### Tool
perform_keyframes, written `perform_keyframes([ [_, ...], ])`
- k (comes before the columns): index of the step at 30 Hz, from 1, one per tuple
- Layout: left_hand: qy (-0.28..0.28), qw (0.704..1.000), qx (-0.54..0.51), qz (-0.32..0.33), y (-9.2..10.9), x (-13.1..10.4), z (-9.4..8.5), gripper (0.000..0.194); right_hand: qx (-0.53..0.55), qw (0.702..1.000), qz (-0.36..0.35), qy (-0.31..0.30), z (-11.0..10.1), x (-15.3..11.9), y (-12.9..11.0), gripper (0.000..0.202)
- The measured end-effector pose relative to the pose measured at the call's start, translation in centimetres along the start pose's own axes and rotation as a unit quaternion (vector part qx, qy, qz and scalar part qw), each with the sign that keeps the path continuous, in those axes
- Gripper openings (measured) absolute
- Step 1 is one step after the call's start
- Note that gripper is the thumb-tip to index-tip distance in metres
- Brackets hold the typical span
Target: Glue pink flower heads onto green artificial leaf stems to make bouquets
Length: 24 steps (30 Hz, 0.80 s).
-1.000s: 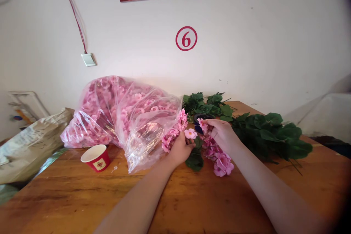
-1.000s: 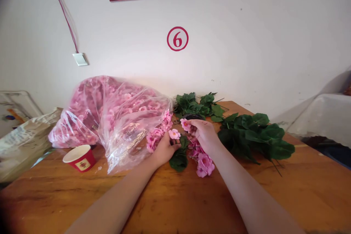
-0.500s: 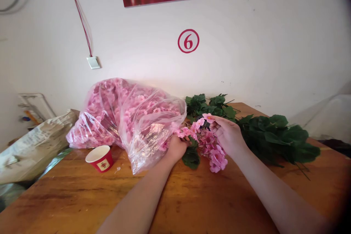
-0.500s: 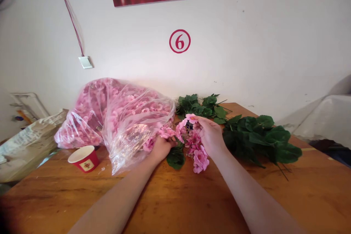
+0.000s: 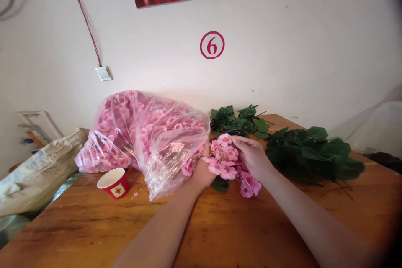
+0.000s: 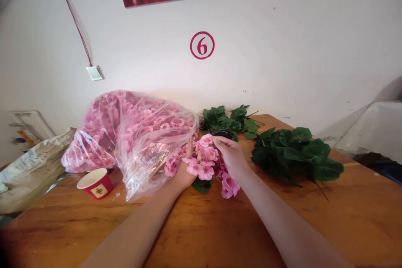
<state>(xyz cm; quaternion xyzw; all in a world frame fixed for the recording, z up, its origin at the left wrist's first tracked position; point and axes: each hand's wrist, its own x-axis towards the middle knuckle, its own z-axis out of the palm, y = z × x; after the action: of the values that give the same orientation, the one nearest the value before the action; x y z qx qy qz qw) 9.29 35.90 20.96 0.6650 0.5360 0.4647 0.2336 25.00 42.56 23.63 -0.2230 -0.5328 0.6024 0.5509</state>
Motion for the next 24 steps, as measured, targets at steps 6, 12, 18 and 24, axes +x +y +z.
perform_keyframes([
  [6, 0.024, 0.997, -0.022, 0.069, -0.7, 0.1, 0.4, 0.029, -0.114, 0.991, -0.064, 0.033, 0.0, 0.0, 0.3, 0.03],
  [12, 0.192, 0.979, -0.071, 0.012, -2.2, 0.2, 0.7, 0.046, -0.172, 0.98, -0.076, 0.06, -0.2, -0.1, 0.0, 0.032],
  [18, 0.272, 0.93, -0.245, -0.043, -1.5, 1.0, 0.5, 0.052, -0.093, 0.989, -0.054, 0.107, -0.3, 0.0, 0.4, 0.034],
  [24, 0.326, 0.899, -0.292, -0.03, -1.7, 1.6, 0.0, 0.054, -0.013, 0.978, -0.114, 0.175, -0.2, 0.1, -0.4, 0.021],
])
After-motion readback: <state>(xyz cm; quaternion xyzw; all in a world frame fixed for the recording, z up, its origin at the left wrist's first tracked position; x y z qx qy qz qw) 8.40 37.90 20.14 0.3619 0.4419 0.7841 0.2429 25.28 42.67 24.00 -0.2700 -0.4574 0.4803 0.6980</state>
